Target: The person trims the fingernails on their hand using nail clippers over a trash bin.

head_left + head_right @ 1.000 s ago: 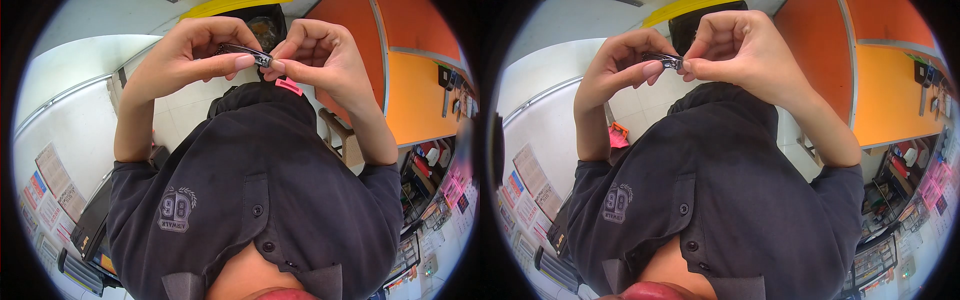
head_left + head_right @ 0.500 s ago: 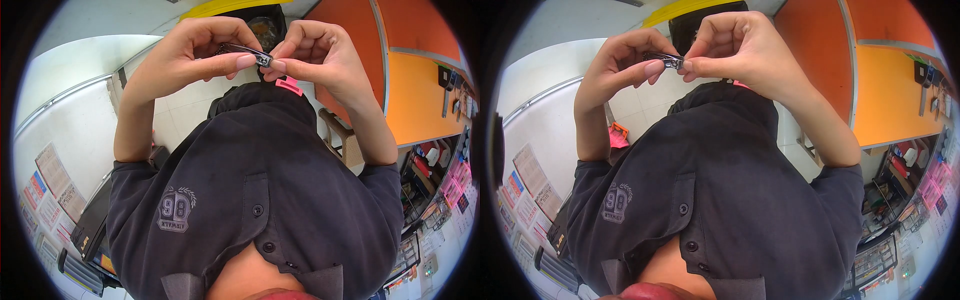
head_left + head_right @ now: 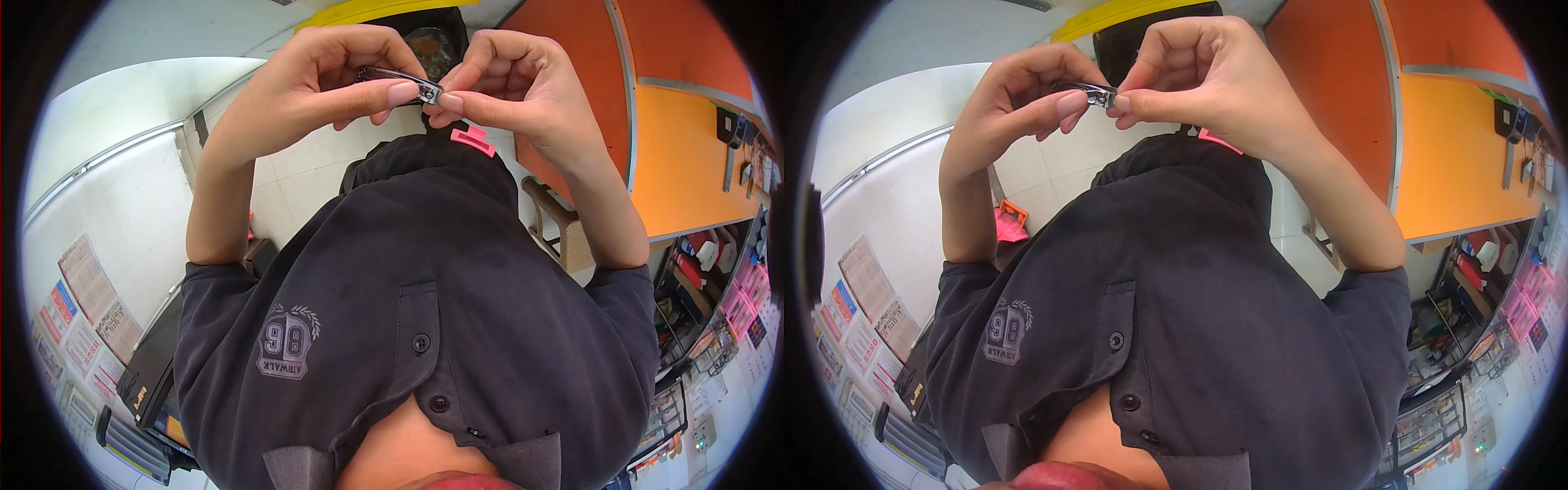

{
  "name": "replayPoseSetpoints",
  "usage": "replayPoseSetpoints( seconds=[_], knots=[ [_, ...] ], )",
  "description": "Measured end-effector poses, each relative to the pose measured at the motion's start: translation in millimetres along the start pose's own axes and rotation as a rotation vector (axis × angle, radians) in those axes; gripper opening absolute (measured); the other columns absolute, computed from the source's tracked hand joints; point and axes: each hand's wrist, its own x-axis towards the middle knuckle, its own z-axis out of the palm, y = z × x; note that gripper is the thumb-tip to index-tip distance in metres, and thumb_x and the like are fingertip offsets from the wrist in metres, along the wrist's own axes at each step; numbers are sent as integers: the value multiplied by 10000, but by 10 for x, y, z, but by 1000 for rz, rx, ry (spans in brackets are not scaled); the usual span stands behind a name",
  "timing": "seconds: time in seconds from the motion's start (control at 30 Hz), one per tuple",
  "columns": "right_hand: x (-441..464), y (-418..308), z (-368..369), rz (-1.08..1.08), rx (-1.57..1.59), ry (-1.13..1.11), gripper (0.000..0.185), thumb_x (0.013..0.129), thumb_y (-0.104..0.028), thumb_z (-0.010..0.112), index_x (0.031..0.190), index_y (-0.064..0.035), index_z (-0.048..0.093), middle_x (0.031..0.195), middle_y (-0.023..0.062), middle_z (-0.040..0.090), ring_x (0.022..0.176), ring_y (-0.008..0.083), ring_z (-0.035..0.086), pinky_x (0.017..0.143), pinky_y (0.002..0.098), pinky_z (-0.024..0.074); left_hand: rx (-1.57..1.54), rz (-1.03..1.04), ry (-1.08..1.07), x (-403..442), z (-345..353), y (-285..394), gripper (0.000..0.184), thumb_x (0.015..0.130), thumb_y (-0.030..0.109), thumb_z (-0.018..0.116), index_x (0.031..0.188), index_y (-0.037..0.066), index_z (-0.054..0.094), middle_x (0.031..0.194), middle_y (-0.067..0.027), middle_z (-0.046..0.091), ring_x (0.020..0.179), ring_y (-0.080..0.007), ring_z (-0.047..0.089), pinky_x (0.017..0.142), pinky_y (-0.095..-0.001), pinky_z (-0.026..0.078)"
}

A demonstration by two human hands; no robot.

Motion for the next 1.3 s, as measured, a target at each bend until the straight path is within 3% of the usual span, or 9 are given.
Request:
replayPoseSetpoints(
  seconds=[0.33,0.43,0.53,0.63,1.13,1.3],
  knots=[
    [60,17,-25,54,34,-16,102,745,-27,655,730,13,563,750,121,648,723,159,652,717,268,530,-24,-22,-5,18,-20,-42,239,821,210,589,926,-5,583,662,-2,532,535,-15,455,429,-148,317],
    [81,25,-33,67,27,-20,104,750,-28,651,730,12,558,754,124,648,728,165,653,718,273,532,-50,-136,-58,14,-80,35,250,836,270,599,918,33,606,706,12,594,596,-19,504,468,-158,353],
    [108,45,-49,85,42,-22,105,751,-28,649,733,11,554,762,127,647,733,173,655,722,279,535,-81,-124,-68,30,-101,-11,254,831,270,603,915,30,607,710,-4,608,577,-20,497,467,-155,358],
    [131,56,-56,94,43,-23,104,756,-29,645,736,12,551,768,130,646,735,180,656,727,286,537,-88,-72,-36,51,-91,-112,218,825,223,588,881,12,584,634,-36,580,444,-22,424,404,-157,320],
    [200,138,-93,98,156,-42,118,773,-59,647,778,25,565,774,146,644,743,209,660,724,298,540,-210,-78,-103,132,-205,-245,206,850,196,548,893,-4,576,627,-70,599,379,-26,401,375,-154,314],
    [197,159,-92,56,165,-17,96,788,-76,633,812,-3,575,797,131,646,749,188,656,707,292,545,-304,-9,-19,138,-296,-331,215,857,206,539,890,-4,570,621,-43,573,402,-21,405,402,-154,326]
  ],
)
